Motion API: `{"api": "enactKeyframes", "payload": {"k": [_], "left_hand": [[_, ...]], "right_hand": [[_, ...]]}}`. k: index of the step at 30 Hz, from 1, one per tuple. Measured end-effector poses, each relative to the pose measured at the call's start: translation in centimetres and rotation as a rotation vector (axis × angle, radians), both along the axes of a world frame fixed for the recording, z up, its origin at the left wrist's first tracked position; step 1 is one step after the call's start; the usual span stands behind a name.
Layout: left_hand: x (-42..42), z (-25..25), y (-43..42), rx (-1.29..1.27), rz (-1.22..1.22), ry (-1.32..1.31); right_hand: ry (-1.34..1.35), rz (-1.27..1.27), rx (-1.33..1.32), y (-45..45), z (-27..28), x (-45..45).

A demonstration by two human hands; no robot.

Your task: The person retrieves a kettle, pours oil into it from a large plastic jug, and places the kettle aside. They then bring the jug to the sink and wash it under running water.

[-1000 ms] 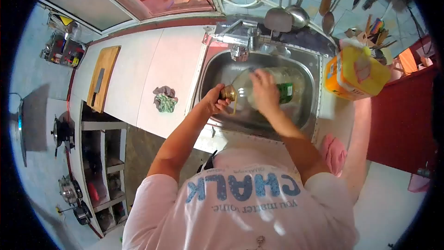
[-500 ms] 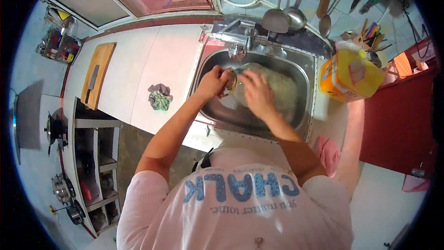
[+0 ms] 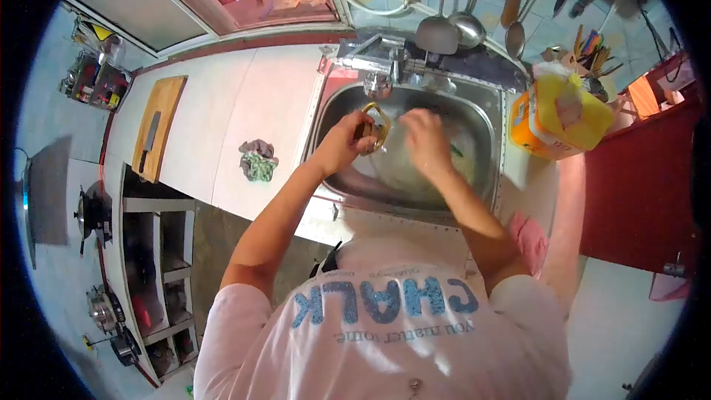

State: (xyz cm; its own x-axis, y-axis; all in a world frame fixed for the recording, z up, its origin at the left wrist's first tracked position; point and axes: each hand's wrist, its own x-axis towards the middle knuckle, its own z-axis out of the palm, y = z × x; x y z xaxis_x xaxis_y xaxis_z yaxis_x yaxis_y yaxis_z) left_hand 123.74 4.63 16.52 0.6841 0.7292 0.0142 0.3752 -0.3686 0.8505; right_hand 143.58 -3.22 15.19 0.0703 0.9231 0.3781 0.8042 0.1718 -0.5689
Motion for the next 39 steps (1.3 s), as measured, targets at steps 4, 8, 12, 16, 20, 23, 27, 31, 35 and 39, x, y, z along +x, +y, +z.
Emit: {"api": "enactKeyframes", "payload": {"k": [4, 8, 12, 16, 20, 23, 27, 31, 35, 39], "left_hand": [[-0.9, 0.9, -1.2, -0.063, -0.047, -0.002], [-0.9, 0.8, -1.2, 0.056, -0.020, 0.042], [-2.6, 0.1, -1.2, -0.387, 0.205, 0.040], [-7.3, -4.1, -1.7, -0.615, 0.480, -0.112], [-9.0, -5.4, -2.7, -0.702, 0.539, -0.141], [-9.0, -5.5, -2.3, -0.710, 0.573, -0.040], [-11.7, -6.5, -1.4, -0.723, 0.624, 0.039], [-12.2, -4.9, -0.6, -0.697, 0.626, -0.080], [-8.9, -5.2, -0.6, -0.379, 0.514, -0.006], [-6.5, -3.0, -0.8, -0.306, 0.469, -0.074]], "right_hand": [[0.155, 0.052, -0.149, 0.7, -0.7, 0.2], [0.069, 0.031, -0.062, 2.1, -1.9, -0.2], [-0.012, 0.104, 0.085, -2.2, 1.0, -4.5], [0.157, -0.132, 0.073, -4.0, -6.6, -1.4], [0.148, -0.291, 0.030, -3.1, -8.6, 0.3], [0.229, 0.061, 0.153, -3.2, -5.1, -4.9], [0.163, -0.123, 0.061, -1.4, -10.7, -0.5], [0.167, -0.300, -0.109, 1.0, -12.6, 6.7], [0.262, -0.388, -0.067, 6.8, -6.9, 8.6], [0.339, -0.282, 0.071, 8.7, -3.8, 7.7]]}}
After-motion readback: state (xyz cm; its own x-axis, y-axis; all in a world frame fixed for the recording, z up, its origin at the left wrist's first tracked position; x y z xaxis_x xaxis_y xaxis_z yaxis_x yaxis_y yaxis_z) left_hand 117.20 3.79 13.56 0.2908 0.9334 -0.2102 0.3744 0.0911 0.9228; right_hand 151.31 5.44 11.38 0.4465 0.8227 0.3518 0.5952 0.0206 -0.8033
